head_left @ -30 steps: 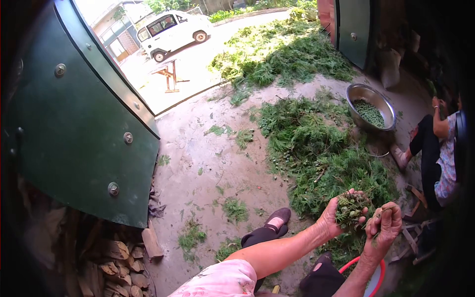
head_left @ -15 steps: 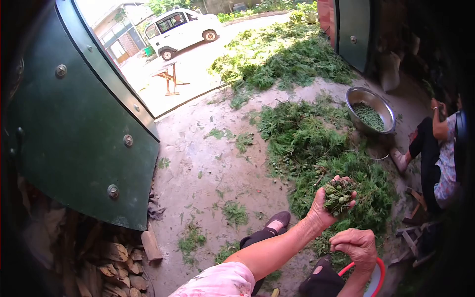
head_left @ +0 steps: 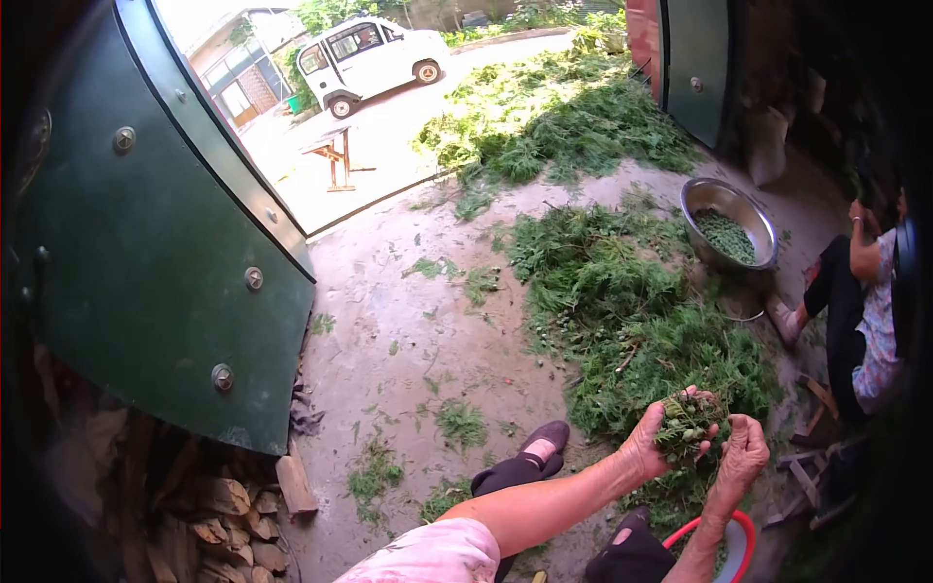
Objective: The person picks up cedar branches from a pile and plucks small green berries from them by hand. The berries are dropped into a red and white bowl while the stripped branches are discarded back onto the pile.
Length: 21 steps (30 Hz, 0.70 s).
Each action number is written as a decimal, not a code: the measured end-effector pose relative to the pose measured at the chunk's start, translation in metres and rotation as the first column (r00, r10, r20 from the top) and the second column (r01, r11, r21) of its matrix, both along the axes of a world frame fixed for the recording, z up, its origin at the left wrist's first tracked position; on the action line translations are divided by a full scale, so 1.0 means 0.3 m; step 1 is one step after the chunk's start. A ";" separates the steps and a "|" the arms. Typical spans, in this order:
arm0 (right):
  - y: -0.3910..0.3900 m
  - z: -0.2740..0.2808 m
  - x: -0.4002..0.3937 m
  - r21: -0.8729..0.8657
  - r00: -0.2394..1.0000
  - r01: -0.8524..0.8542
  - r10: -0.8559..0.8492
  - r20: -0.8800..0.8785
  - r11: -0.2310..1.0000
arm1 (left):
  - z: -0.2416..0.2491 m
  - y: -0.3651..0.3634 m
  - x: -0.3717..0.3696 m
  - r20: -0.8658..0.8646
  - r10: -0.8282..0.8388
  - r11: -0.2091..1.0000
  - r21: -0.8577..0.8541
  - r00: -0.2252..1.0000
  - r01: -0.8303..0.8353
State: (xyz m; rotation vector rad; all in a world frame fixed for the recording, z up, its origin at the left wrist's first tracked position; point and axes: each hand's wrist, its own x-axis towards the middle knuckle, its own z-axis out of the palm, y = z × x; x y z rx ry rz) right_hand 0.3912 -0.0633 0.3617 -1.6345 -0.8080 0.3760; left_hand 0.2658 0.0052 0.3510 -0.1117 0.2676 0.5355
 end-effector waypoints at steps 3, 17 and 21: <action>-0.007 0.064 -0.061 0.029 0.962 -0.036 0.042 -0.269 0.999 | 0.005 0.023 -0.011 0.010 0.024 1.000 0.000 1.000 -0.024; -0.056 0.189 -0.112 -0.006 0.940 -0.299 0.296 0.172 0.954 | -0.012 0.066 -0.023 -0.032 0.085 0.996 -0.019 0.996 -0.086; -0.051 0.186 -0.176 0.047 0.889 -0.257 0.217 0.404 0.965 | -0.101 0.013 0.014 0.119 0.152 0.988 0.008 0.981 -0.154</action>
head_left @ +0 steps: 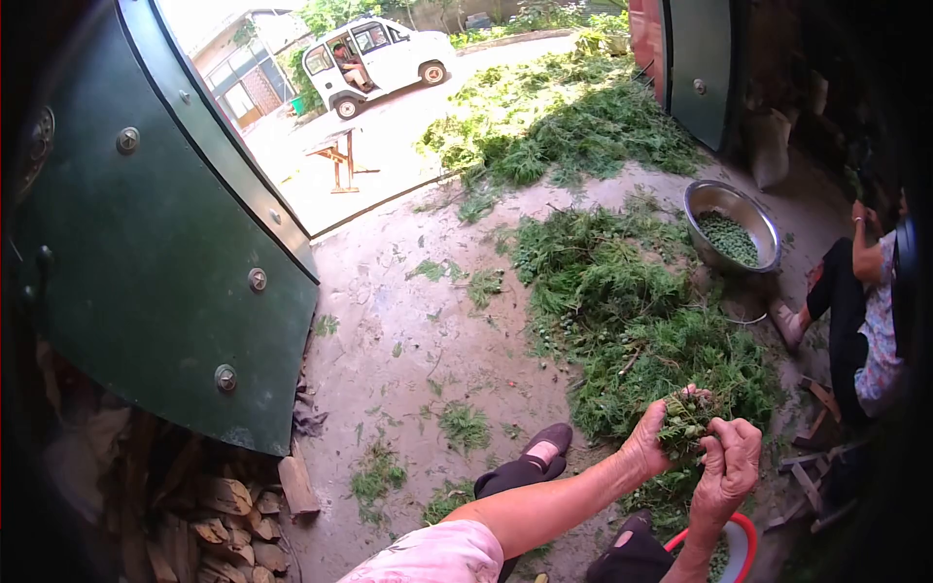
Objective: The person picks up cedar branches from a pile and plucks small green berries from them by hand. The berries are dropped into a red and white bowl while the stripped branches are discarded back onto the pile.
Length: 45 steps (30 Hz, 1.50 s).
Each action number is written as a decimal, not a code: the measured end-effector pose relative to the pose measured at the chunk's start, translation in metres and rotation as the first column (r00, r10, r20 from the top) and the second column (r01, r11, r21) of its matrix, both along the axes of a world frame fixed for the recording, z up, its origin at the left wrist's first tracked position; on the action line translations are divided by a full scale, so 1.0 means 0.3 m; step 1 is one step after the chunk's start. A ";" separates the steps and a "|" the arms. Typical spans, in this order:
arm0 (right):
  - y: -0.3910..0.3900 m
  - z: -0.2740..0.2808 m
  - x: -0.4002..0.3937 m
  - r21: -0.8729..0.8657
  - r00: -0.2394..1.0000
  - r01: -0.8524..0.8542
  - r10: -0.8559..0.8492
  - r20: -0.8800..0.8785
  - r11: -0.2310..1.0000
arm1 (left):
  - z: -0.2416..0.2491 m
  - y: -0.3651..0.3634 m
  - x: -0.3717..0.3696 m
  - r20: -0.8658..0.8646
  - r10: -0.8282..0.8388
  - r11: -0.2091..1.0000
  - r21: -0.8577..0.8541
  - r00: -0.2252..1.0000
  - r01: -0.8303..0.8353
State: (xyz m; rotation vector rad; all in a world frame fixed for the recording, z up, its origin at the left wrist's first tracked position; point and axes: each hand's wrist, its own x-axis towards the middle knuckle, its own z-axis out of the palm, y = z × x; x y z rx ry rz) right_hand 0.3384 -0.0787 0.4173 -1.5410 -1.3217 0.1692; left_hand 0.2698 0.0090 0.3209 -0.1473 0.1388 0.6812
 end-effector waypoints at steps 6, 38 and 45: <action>0.028 -0.006 -0.007 -0.038 0.995 -0.060 0.063 0.071 0.997 | -0.007 -0.042 0.022 -0.086 -0.018 0.999 0.025 0.996 0.020; 0.059 -0.069 0.096 -0.024 0.909 0.046 -0.052 -0.414 0.999 | 0.160 -0.001 -0.035 -0.318 -0.128 0.987 0.056 0.939 0.154; 0.050 -0.075 0.098 -0.115 0.925 0.006 -0.049 -0.377 0.993 | 0.142 -0.026 -0.020 -0.390 -0.164 0.978 0.055 0.906 0.200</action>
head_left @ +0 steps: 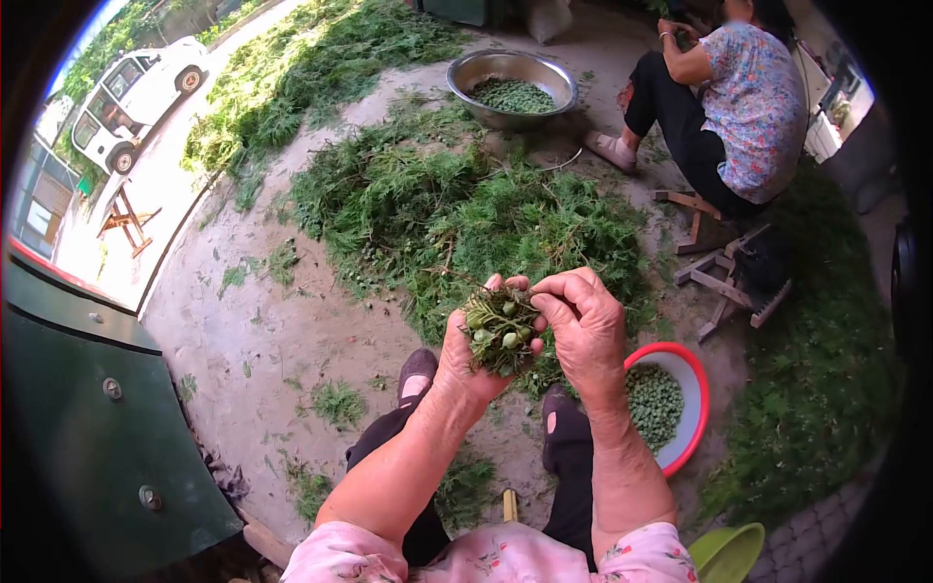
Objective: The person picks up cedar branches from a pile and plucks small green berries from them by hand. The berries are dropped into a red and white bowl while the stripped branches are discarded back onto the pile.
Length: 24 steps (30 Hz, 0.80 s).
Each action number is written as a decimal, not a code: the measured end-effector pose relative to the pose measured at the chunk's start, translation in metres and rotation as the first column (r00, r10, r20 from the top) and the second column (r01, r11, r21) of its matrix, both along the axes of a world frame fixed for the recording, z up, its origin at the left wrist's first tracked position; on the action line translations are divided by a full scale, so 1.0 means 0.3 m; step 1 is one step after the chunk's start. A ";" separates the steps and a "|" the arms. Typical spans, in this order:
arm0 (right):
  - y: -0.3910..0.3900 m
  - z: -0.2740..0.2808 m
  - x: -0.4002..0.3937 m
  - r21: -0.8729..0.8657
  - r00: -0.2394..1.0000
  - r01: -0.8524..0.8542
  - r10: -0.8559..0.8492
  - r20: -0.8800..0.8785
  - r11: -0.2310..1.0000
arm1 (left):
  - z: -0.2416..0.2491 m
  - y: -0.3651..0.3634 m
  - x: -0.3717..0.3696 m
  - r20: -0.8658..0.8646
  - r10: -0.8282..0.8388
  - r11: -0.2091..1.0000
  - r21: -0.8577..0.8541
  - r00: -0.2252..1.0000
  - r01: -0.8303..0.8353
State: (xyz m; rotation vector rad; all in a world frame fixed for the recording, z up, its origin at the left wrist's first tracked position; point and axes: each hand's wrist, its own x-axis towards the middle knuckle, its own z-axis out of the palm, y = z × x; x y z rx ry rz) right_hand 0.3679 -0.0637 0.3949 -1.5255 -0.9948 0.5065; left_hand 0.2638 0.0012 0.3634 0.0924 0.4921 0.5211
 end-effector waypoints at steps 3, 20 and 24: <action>-0.005 0.017 0.003 0.052 0.999 0.008 -0.010 0.041 0.999 | -0.001 0.002 0.005 0.024 -0.006 0.999 -0.037 1.000 0.007; -0.037 0.050 -0.028 0.202 0.694 -0.138 0.240 -0.679 0.970 | 0.018 0.030 0.002 0.005 0.126 0.992 -0.012 0.992 -0.126; -0.024 0.017 0.012 0.144 0.747 -0.058 0.139 -0.651 0.988 | 0.008 0.029 -0.009 0.035 0.047 0.999 -0.004 0.998 -0.047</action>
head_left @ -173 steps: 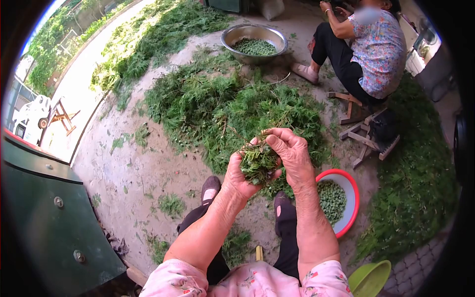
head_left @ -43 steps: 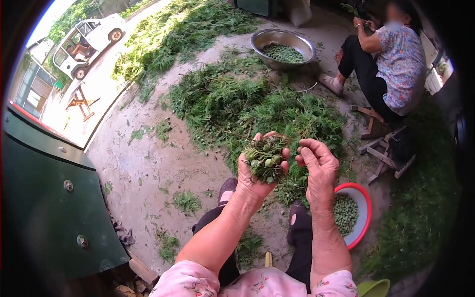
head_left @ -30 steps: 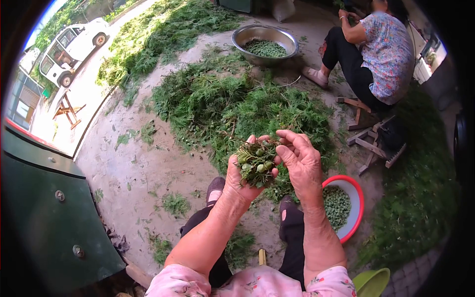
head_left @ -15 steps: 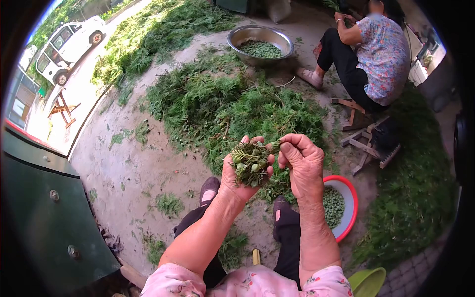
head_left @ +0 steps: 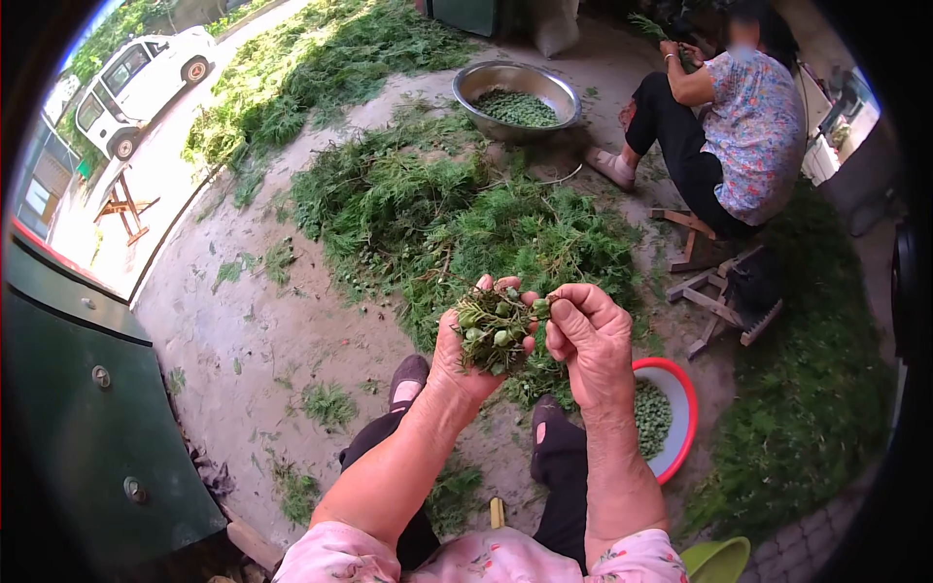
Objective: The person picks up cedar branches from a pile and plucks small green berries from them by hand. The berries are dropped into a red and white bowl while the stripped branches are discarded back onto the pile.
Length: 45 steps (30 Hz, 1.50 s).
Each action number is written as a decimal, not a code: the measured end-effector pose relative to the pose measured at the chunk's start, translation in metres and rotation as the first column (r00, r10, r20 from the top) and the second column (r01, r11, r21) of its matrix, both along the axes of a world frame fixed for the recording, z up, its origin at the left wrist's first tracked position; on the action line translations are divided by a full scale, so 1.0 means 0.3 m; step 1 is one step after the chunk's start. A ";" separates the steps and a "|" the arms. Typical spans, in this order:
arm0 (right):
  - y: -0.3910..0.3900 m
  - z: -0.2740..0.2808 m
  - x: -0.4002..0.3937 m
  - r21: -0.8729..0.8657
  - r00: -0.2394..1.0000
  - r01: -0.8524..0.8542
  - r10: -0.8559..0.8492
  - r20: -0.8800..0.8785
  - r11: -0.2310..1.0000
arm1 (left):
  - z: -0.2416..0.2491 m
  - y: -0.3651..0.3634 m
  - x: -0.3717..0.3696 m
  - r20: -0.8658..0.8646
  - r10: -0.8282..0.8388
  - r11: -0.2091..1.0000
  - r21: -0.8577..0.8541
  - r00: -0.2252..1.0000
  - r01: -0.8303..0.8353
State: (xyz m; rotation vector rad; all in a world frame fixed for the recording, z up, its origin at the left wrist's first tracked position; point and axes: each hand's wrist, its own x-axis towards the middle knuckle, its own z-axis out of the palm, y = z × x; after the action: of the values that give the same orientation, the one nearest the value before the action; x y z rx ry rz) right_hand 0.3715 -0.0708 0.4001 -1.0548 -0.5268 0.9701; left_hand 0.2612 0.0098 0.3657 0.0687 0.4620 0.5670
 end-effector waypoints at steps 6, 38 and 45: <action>0.009 0.005 0.005 -0.124 0.937 0.068 -0.021 0.349 0.990 | 0.017 -0.015 0.002 -0.044 -0.168 0.984 0.057 0.985 0.170; -0.043 0.050 0.048 0.268 0.900 -0.434 0.430 0.077 0.860 | -0.040 -0.001 -0.009 0.047 -0.076 0.997 0.012 0.996 0.076; 0.011 -0.027 0.053 -0.050 0.736 0.139 -0.069 0.674 0.989 | -0.036 -0.028 0.011 0.016 -0.156 0.987 -0.026 0.988 0.156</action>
State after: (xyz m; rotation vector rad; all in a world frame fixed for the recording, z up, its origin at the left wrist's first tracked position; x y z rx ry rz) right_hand 0.3873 -0.0676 0.3920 -1.5157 -1.0100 0.4850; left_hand 0.2644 0.0015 0.3549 0.0745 0.4463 0.4074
